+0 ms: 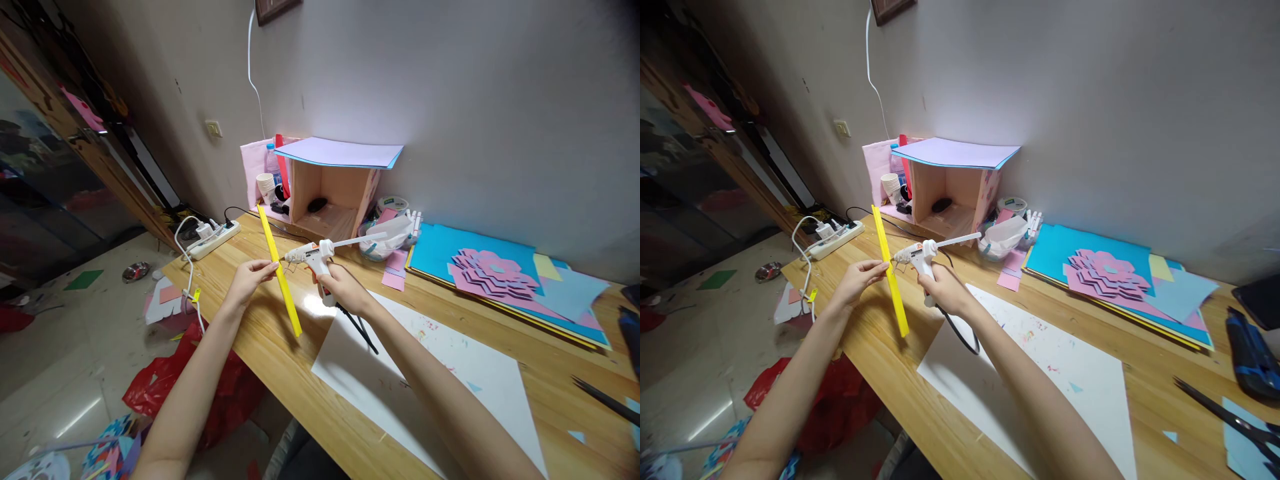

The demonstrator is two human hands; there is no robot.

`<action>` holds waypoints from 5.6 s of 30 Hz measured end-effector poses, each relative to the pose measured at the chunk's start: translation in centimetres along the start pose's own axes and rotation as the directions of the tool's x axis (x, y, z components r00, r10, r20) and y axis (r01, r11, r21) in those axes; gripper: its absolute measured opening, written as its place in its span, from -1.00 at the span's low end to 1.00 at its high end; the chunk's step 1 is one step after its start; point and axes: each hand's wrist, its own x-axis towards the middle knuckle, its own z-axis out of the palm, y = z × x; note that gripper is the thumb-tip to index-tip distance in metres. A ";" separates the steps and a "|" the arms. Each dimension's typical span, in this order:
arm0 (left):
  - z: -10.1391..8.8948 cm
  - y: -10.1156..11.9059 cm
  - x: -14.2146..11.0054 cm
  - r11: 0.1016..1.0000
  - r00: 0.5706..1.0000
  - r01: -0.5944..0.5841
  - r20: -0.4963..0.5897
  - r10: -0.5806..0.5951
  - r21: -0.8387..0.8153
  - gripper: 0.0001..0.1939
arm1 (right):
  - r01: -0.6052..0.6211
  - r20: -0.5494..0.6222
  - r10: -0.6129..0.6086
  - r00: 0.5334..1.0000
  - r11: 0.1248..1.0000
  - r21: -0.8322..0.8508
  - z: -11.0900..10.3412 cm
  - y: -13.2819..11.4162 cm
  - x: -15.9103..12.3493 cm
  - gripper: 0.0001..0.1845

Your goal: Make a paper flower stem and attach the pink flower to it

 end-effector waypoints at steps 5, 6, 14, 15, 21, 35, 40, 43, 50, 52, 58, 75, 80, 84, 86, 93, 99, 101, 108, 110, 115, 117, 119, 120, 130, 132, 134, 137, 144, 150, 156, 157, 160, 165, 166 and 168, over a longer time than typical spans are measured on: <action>0.1 0.3 0.0 1.000 1.000 0.004 -0.018 -0.004 -0.014 -0.62 | 0.014 -0.003 -0.014 1.000 1.000 0.008 0.0 0.1 0.1 -0.83; 0.0 0.3 0.0 1.000 1.000 0.004 -0.021 -0.004 -0.017 -0.62 | 0.018 -0.002 -0.018 1.000 1.000 0.007 0.0 0.2 0.1 -0.84; -0.2 0.3 0.2 0.998 0.999 0.000 -0.053 -0.003 -0.062 -0.60 | 0.017 0.014 -0.017 1.000 1.000 0.001 0.0 0.2 0.1 -0.84; -0.2 0.3 0.2 0.998 0.998 0.000 -0.058 -0.004 -0.066 -0.59 | 0.018 0.015 -0.018 1.000 1.000 -0.003 0.0 0.2 0.0 -0.84; -0.2 0.3 0.6 0.998 0.997 -0.002 -0.077 -0.002 -0.055 -0.55 | 0.017 0.016 -0.016 1.000 1.000 -0.011 0.0 0.2 0.1 -0.84; -0.3 0.3 1.1 0.998 0.995 -0.009 -0.097 0.003 -0.067 -0.61 | 0.017 0.027 -0.017 0.999 1.000 -0.018 0.0 0.4 0.1 -0.83; -0.5 0.3 1.3 0.996 0.992 -0.003 -0.125 -0.009 -0.089 -0.59 | 0.003 0.031 -0.002 1.000 1.000 -0.018 0.1 0.8 0.2 -0.82; -0.6 0.5 1.4 0.996 0.990 -0.003 -0.138 -0.010 -0.091 -0.58 | 0.002 0.036 -0.001 0.999 1.000 -0.016 0.1 0.9 0.2 -0.82; -0.5 0.6 1.3 0.995 0.989 -0.004 -0.149 -0.011 -0.097 -0.60 | -0.001 0.052 0.002 0.999 1.000 -0.028 0.2 1.2 0.2 -0.80; -0.5 0.6 1.3 0.995 0.988 -0.002 -0.156 -0.014 -0.104 -0.60 | 0.000 0.054 0.002 0.999 1.000 -0.028 0.2 1.2 0.2 -0.81; -0.6 0.8 1.4 0.996 0.985 -0.009 -0.174 -0.007 -0.089 -0.59 | 0.003 0.056 -0.001 0.998 0.999 -0.046 0.2 1.1 0.2 -0.81; -1.5 0.2 2.2 0.996 0.980 -0.032 -0.199 0.015 -0.083 -0.59 | -0.011 0.075 0.019 0.997 0.995 -0.104 0.3 1.1 0.1 -0.79; -1.6 0.2 2.2 0.996 0.979 -0.033 -0.202 0.016 -0.083 -0.59 | -0.007 0.077 0.017 0.997 0.992 -0.122 0.2 1.2 0.1 -0.78; -1.7 0.2 2.3 0.996 0.979 -0.037 -0.204 0.019 -0.087 -0.60 | -0.005 0.086 0.018 0.996 0.990 -0.141 0.2 1.3 0.1 -0.77; -1.8 0.2 2.3 0.996 0.979 -0.039 -0.205 0.021 -0.086 -0.60 | -0.007 0.093 0.021 0.995 0.989 -0.151 0.2 1.3 0.1 -0.76; -2.3 -0.2 2.7 0.994 0.974 -0.036 -0.226 0.013 -0.100 -0.59 | -0.004 0.101 0.020 0.995 0.988 -0.156 0.2 0.9 0.0 -0.78; -2.5 -0.4 3.0 0.992 0.970 -0.035 -0.243 0.005 -0.119 -0.60 | -0.013 0.116 0.034 0.993 0.985 -0.174 0.2 0.8 0.1 -0.81; -2.5 -0.4 3.0 0.992 0.969 -0.036 -0.247 0.004 -0.124 -0.60 | -0.011 0.117 0.033 0.993 0.984 -0.180 0.2 0.8 0.0 -0.81; -2.6 -0.2 3.1 0.991 0.961 -0.044 -0.275 0.006 -0.129 -0.59 | 0.000 0.121 0.026 0.992 0.978 -0.208 0.2 0.5 -0.1 -0.80; -2.6 -0.2 3.1 0.990 0.960 -0.048 -0.279 0.010 -0.129 -0.59 | 0.001 0.121 0.026 0.992 0.976 -0.217 0.2 0.4 -0.1 -0.80; -2.8 -0.2 3.2 0.991 0.958 -0.056 -0.287 0.017 -0.125 -0.58 | -0.003 0.119 0.034 0.992 0.968 -0.250 0.1 0.1 -0.2 -0.78; -2.9 -0.3 3.3 0.991 0.957 -0.059 -0.289 0.021 -0.122 -0.59 | -0.003 0.126 0.036 0.991 0.967 -0.255 0.1 0.1 -0.2 -0.77; -3.1 -0.4 3.3 0.991 0.957 -0.060 -0.289 0.024 -0.119 -0.59 | 0.005 0.133 0.030 0.991 0.967 -0.256 0.1 0.0 -0.2 -0.76; -3.2 -0.5 3.3 0.991 0.957 -0.061 -0.289 0.024 -0.118 -0.60 | 0.010 0.137 0.026 0.990 0.966 -0.258 0.1 -0.1 -0.2 -0.75; -3.6 -1.0 3.7 0.992 0.954 -0.059 -0.298 0.024 -0.108 -0.62 | 0.010 0.150 0.033 0.988 0.961 -0.277 0.0 -0.4 -0.3 -0.74; -3.6 -0.9 3.7 0.992 0.954 -0.060 -0.299 0.024 -0.109 -0.62 | 0.004 0.151 0.040 0.988 0.959 -0.283 0.0 -0.4 -0.3 -0.74; -3.7 -0.9 3.7 0.992 0.954 -0.061 -0.300 0.024 -0.112 -0.62 | -0.002 0.150 0.048 0.987 0.957 -0.290 0.0 -0.4 -0.4 -0.74; -3.8 -1.0 3.8 0.992 0.952 -0.062 -0.304 0.025 -0.113 -0.63 | -0.001 0.150 0.047 0.988 0.956 -0.292 -0.1 -0.4 -0.4 -0.74; -4.1 -1.0 3.8 0.992 0.949 -0.066 -0.314 0.031 -0.104 -0.64 | 0.002 0.170 0.051 0.984 0.955 -0.296 0.0 -0.4 -0.4 -0.76; -4.2 -0.9 3.9 0.993 0.945 -0.067 -0.326 0.034 -0.092 -0.65 | 0.017 0.189 0.048 0.981 0.946 -0.324 -0.1 -0.6 -0.4 -0.75; -4.4 -1.0 4.0 0.993 0.945 -0.073 -0.325 0.040 -0.088 -0.65 | -0.006 0.186 0.077 0.980 0.935 -0.354 -0.2 -0.8 -0.5 -0.74; -4.4 -1.0 4.0 0.994 0.945 -0.073 -0.325 0.041 -0.087 -0.65 | -0.010 0.183 0.082 0.980 0.933 -0.361 -0.3 -0.9 -0.5 -0.74; -4.5 -1.0 4.0 0.993 0.943 -0.074 -0.330 0.041 -0.088 -0.65 | -0.018 0.189 0.095 0.977 0.928 -0.373 -0.3 -1.0 -0.6 -0.74; -4.6 -1.0 4.1 0.993 0.940 -0.071 -0.338 0.035 -0.093 -0.65 | -0.005 0.200 0.090 0.976 0.921 -0.389 -0.4 -0.9 -0.5 -0.73; -4.6 -1.0 4.1 0.993 0.940 -0.070 -0.339 0.034 -0.094 -0.65 | -0.002 0.201 0.087 0.976 0.921 -0.391 -0.4 -0.9 -0.5 -0.73; -4.6 -1.0 4.1 0.993 0.940 -0.069 -0.341 0.033 -0.094 -0.65 | 0.004 0.206 0.082 0.975 0.922 -0.386 -0.4 -0.9 -0.4 -0.73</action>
